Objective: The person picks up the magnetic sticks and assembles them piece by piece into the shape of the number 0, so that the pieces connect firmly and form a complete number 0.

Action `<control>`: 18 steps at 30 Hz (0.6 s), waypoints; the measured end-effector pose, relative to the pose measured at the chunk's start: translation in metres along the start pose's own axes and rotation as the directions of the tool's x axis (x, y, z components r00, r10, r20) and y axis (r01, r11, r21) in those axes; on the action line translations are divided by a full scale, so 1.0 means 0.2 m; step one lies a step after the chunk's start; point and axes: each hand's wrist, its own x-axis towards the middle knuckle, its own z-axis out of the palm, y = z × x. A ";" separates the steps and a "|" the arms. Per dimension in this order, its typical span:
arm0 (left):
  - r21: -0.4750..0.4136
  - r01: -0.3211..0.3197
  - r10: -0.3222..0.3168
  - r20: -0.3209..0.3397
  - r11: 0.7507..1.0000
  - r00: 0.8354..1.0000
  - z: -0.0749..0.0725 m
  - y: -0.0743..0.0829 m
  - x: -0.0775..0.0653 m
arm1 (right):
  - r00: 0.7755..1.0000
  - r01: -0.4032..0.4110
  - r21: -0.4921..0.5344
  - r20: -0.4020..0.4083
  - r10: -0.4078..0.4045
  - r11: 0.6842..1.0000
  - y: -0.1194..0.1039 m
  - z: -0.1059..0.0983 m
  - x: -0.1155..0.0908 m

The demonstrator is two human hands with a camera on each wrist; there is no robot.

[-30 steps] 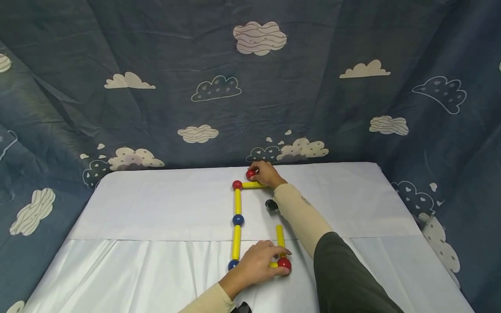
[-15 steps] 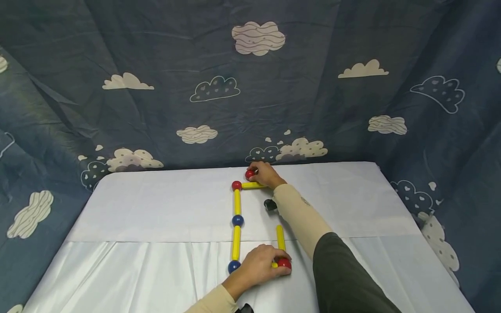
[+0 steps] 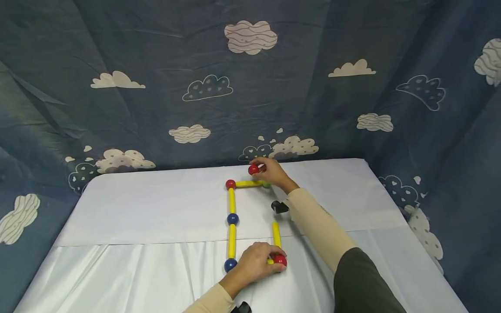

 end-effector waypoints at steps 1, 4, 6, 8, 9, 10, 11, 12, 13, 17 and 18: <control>0.007 -0.003 0.003 -0.006 1.000 1.000 0.00 0.00 0.00 | 1.000 -0.004 -0.004 0.005 0.004 1.000 0.00 -0.01 -0.03; 0.028 -0.008 0.009 -0.024 1.000 1.000 0.01 0.01 0.00 | 0.999 -0.020 -0.021 0.029 0.021 1.000 0.03 -0.03 -0.13; 0.030 0.005 -0.005 -0.022 1.000 1.000 0.01 0.01 0.01 | 0.998 -0.017 -0.030 0.057 0.019 0.999 0.05 -0.04 -0.19; 0.031 0.022 -0.022 -0.015 0.999 1.000 0.01 0.02 0.00 | 0.997 -0.014 -0.026 0.080 0.016 1.000 0.07 -0.04 -0.26; 0.032 0.028 -0.028 -0.012 0.999 1.000 0.01 0.02 0.00 | 0.996 -0.016 -0.021 0.092 0.018 1.000 0.09 -0.04 -0.30; 0.036 0.032 -0.031 -0.011 0.999 0.999 0.01 0.02 0.00 | 0.995 -0.012 -0.020 0.101 0.014 1.000 0.10 -0.04 -0.33; 0.034 0.036 -0.036 -0.008 0.999 0.999 0.01 0.03 0.00 | 0.994 -0.010 -0.017 0.109 0.012 1.000 0.12 -0.04 -0.36; 0.035 0.039 -0.039 -0.006 0.999 0.999 0.01 0.03 0.00 | 0.994 -0.018 -0.014 0.112 0.019 1.000 0.13 -0.04 -0.39; 0.036 0.040 -0.040 -0.006 0.999 0.999 0.01 0.03 -0.01 | 0.993 -0.026 -0.010 0.115 0.027 1.000 0.15 -0.04 -0.41; 0.037 0.048 -0.048 -0.006 0.998 0.999 0.01 0.03 -0.01 | 0.989 -0.067 0.016 0.129 0.065 0.998 0.20 -0.04 -0.49; 0.035 0.053 -0.053 -0.004 0.998 0.999 0.01 0.03 -0.02 | 0.988 -0.079 0.028 0.134 0.074 0.997 0.20 -0.04 -0.51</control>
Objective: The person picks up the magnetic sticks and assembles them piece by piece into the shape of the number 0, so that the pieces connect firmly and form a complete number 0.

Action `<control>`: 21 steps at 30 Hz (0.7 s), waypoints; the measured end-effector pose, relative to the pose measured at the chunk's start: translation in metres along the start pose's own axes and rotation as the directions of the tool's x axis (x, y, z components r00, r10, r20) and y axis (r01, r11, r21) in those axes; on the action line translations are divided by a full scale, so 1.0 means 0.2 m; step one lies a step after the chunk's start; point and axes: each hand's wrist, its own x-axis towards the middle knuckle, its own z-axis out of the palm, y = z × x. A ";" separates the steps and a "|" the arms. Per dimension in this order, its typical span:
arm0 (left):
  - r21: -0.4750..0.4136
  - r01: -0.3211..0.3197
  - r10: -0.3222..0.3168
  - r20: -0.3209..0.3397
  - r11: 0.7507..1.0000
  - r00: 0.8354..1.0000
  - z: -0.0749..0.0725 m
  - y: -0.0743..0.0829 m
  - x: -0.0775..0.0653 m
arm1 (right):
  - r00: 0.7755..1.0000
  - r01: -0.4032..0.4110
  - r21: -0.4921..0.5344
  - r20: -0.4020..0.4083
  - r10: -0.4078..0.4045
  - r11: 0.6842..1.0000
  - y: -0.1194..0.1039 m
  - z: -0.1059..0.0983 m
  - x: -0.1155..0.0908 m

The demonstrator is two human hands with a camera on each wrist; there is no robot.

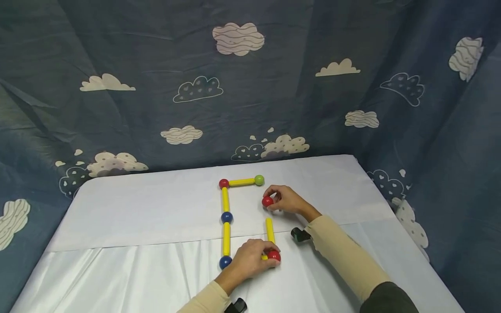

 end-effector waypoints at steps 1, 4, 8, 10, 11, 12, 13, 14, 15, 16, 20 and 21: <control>-0.001 0.004 -0.004 0.002 1.000 1.000 0.00 0.00 0.00 | 1.000 0.001 0.010 0.010 -0.001 1.000 0.01 0.00 -0.01; -0.006 0.015 -0.015 0.010 1.000 1.000 -0.01 -0.01 0.00 | 0.999 0.008 0.030 0.038 -0.009 1.000 0.02 0.01 -0.02; -0.016 0.014 -0.014 0.014 1.000 1.000 -0.01 -0.01 0.00 | 0.998 0.026 0.036 0.059 -0.028 0.999 0.03 0.03 -0.03; -0.020 0.009 -0.009 0.014 1.000 1.000 -0.01 -0.01 0.00 | 0.997 0.026 0.039 0.068 -0.029 0.999 0.03 0.03 -0.03; -0.023 0.006 -0.006 0.013 1.000 1.000 -0.01 0.00 0.00 | 0.997 0.020 0.042 0.072 -0.023 0.999 0.03 0.04 -0.04; -0.024 0.003 -0.002 0.013 1.000 1.000 0.00 -0.01 0.00 | 0.997 0.012 0.043 0.077 -0.016 0.999 0.03 0.04 -0.04; -0.022 0.001 -0.001 0.013 1.000 1.000 0.00 -0.01 0.00 | 0.997 0.004 0.041 0.081 -0.007 0.999 0.03 0.04 -0.04; -0.022 -0.003 0.003 0.012 1.000 1.000 0.00 -0.01 0.00 | 0.996 -0.003 0.039 0.086 0.000 0.999 0.03 0.04 -0.04; -0.022 -0.006 0.006 0.011 1.000 1.000 -0.01 0.00 0.00 | 0.996 -0.013 0.037 0.092 0.009 0.999 0.03 0.04 -0.04; -0.022 -0.008 0.008 0.011 1.000 1.000 -0.01 0.00 0.00 | 0.995 -0.022 0.033 0.096 0.019 0.999 0.03 0.05 -0.04; -0.032 0.001 0.000 0.017 1.000 1.000 -0.01 -0.01 0.01 | 0.992 -0.046 0.031 0.121 0.042 0.998 0.04 0.05 -0.05; -0.036 0.004 -0.004 0.019 0.999 1.000 -0.01 -0.01 0.01 | 0.991 -0.049 0.036 0.128 0.045 0.998 0.04 0.06 -0.05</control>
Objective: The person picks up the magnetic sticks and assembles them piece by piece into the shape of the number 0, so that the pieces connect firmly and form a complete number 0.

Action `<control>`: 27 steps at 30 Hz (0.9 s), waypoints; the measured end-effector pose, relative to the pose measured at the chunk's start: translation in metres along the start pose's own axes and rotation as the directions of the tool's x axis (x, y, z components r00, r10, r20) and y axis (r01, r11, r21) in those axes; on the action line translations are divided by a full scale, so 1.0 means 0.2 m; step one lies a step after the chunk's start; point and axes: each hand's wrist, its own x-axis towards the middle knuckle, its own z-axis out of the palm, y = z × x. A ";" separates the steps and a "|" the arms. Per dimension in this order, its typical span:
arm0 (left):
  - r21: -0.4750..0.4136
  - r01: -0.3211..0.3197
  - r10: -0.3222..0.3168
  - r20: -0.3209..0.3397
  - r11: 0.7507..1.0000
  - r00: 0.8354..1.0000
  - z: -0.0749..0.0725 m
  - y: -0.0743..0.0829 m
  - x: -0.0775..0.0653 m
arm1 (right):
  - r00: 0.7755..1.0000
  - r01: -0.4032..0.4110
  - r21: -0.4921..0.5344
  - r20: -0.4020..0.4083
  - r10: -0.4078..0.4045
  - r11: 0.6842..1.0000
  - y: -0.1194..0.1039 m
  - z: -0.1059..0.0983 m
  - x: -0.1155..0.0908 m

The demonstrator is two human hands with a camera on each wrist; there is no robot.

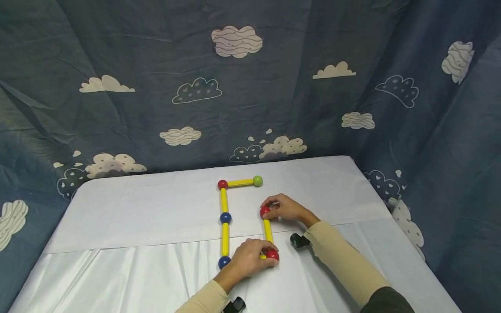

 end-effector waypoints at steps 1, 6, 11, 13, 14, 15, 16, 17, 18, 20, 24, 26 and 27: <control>-0.003 0.002 -0.002 0.003 1.000 1.000 0.00 0.00 0.00 | 1.000 0.000 0.007 0.005 0.000 1.000 0.01 0.00 0.00; -0.015 -0.001 0.001 0.011 1.000 1.000 0.02 0.01 0.01 | 1.000 0.001 0.030 0.004 -0.001 1.000 0.03 0.00 -0.03; -0.009 0.007 -0.006 0.010 1.000 1.000 0.02 0.02 0.00 | 1.000 -0.005 0.043 -0.024 0.006 0.999 0.02 -0.05 -0.12; -0.013 0.021 -0.020 0.014 1.000 1.000 0.01 0.02 0.00 | 0.999 0.015 0.038 -0.038 -0.014 0.999 0.03 -0.10 -0.16; -0.015 0.029 -0.028 0.016 0.999 0.999 0.01 0.02 0.00 | 0.998 0.028 0.026 -0.049 -0.026 0.999 0.04 -0.12 -0.18; -0.017 0.035 -0.035 0.017 0.999 0.999 0.01 0.02 0.01 | 0.997 0.038 0.013 -0.062 -0.037 0.999 0.05 -0.15 -0.21; -0.018 0.039 -0.039 0.016 0.999 0.999 0.01 0.02 0.01 | 0.996 0.044 -0.006 -0.082 -0.044 0.999 0.06 -0.17 -0.23; -0.020 0.043 -0.042 0.014 0.999 0.999 0.01 0.02 0.01 | 0.994 0.043 -0.018 -0.101 -0.045 0.999 0.07 -0.19 -0.27; -0.023 0.044 -0.044 0.013 0.999 0.999 0.00 0.02 0.00 | 0.992 0.044 -0.037 -0.120 -0.048 0.998 0.08 -0.21 -0.30; -0.028 0.038 -0.038 0.005 0.999 0.999 0.00 0.03 0.00 | 0.987 0.027 -0.068 -0.154 -0.038 0.997 0.11 -0.25 -0.37; -0.039 0.020 -0.020 -0.006 0.999 1.000 0.00 0.03 -0.01 | 0.983 -0.031 -0.104 -0.183 0.012 0.994 0.18 -0.28 -0.49; -0.041 0.012 -0.012 -0.009 0.999 1.000 0.01 0.02 -0.01 | 0.983 -0.051 -0.117 -0.181 0.030 0.992 0.21 -0.28 -0.55; -0.040 0.011 -0.011 -0.009 0.999 1.000 0.01 0.02 -0.01 | 0.983 -0.058 -0.124 -0.179 0.035 0.991 0.23 -0.28 -0.57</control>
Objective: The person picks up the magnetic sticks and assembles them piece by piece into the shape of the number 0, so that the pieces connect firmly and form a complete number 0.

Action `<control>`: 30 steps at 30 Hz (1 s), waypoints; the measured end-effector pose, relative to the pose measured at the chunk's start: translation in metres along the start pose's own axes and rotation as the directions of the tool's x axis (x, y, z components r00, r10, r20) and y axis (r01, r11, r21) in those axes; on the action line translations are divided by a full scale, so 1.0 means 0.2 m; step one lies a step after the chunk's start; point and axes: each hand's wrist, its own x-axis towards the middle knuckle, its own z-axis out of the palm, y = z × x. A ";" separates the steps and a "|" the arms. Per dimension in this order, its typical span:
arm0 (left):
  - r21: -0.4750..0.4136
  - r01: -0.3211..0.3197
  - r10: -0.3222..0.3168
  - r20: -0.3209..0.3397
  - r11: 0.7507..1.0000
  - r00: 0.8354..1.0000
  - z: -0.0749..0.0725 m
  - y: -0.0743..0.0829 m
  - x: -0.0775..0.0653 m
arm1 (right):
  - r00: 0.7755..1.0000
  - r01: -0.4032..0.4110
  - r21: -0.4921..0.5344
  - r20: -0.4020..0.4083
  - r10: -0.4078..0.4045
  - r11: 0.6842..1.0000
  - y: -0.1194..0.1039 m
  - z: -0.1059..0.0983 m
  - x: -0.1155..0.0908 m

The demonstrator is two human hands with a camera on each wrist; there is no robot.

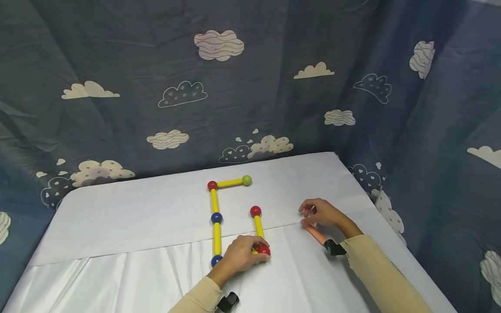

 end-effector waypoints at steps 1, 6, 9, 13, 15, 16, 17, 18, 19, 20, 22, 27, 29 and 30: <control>-0.001 0.002 -0.002 0.000 1.000 1.000 0.00 0.00 0.00 | 1.000 -0.006 -0.008 0.007 0.006 1.000 0.01 0.00 -0.02; -0.011 0.003 -0.003 0.005 1.000 1.000 -0.01 -0.02 0.00 | 1.000 -0.018 -0.040 0.017 0.018 0.999 0.05 0.03 -0.06; -0.014 -0.003 0.004 0.007 1.000 1.000 -0.01 -0.02 0.00 | 1.000 -0.024 -0.067 0.007 0.025 0.997 0.06 0.04 -0.07; -0.013 -0.010 0.010 0.002 1.000 1.000 -0.01 -0.01 0.00 | 0.998 -0.058 -0.112 -0.018 0.057 0.992 0.07 0.06 -0.07; -0.015 -0.012 0.012 0.004 1.000 1.000 0.00 -0.01 0.00 | 0.996 -0.090 -0.120 -0.032 0.087 0.989 0.07 0.07 -0.06; -0.018 -0.012 0.012 0.006 1.000 1.000 0.00 -0.01 0.00 | 0.995 -0.101 -0.123 -0.033 0.097 0.987 0.07 0.07 -0.05; -0.018 -0.012 0.012 0.009 1.000 1.000 0.00 -0.01 0.01 | 0.993 -0.112 -0.121 -0.037 0.108 0.986 0.07 0.07 -0.04; -0.020 -0.009 0.009 0.013 1.000 1.000 0.00 -0.01 0.01 | 0.993 -0.119 -0.118 -0.038 0.115 0.986 0.07 0.07 -0.03; -0.021 -0.004 0.004 0.018 1.000 1.000 0.00 -0.01 0.01 | 0.992 -0.123 -0.112 -0.037 0.120 0.986 0.06 0.07 -0.02; -0.022 0.000 0.001 0.019 1.000 1.000 0.00 -0.01 0.01 | 0.992 -0.123 -0.108 -0.032 0.121 0.986 0.06 0.07 -0.01; -0.022 0.007 -0.007 0.021 1.000 1.000 0.00 -0.01 0.01 | 0.993 -0.119 -0.089 -0.024 0.118 0.989 0.04 0.07 0.02; -0.026 0.012 -0.011 0.021 1.000 1.000 -0.01 -0.02 0.02 | 0.993 -0.120 -0.038 0.000 0.120 0.992 -0.04 0.08 0.15; -0.029 0.018 -0.017 0.028 0.999 0.999 -0.01 -0.02 0.02 | 0.991 -0.135 -0.020 0.007 0.135 0.991 -0.07 0.09 0.22; -0.030 0.023 -0.022 0.033 0.999 0.999 -0.01 -0.02 0.02 | 0.989 -0.147 -0.009 0.010 0.147 0.989 -0.09 0.09 0.25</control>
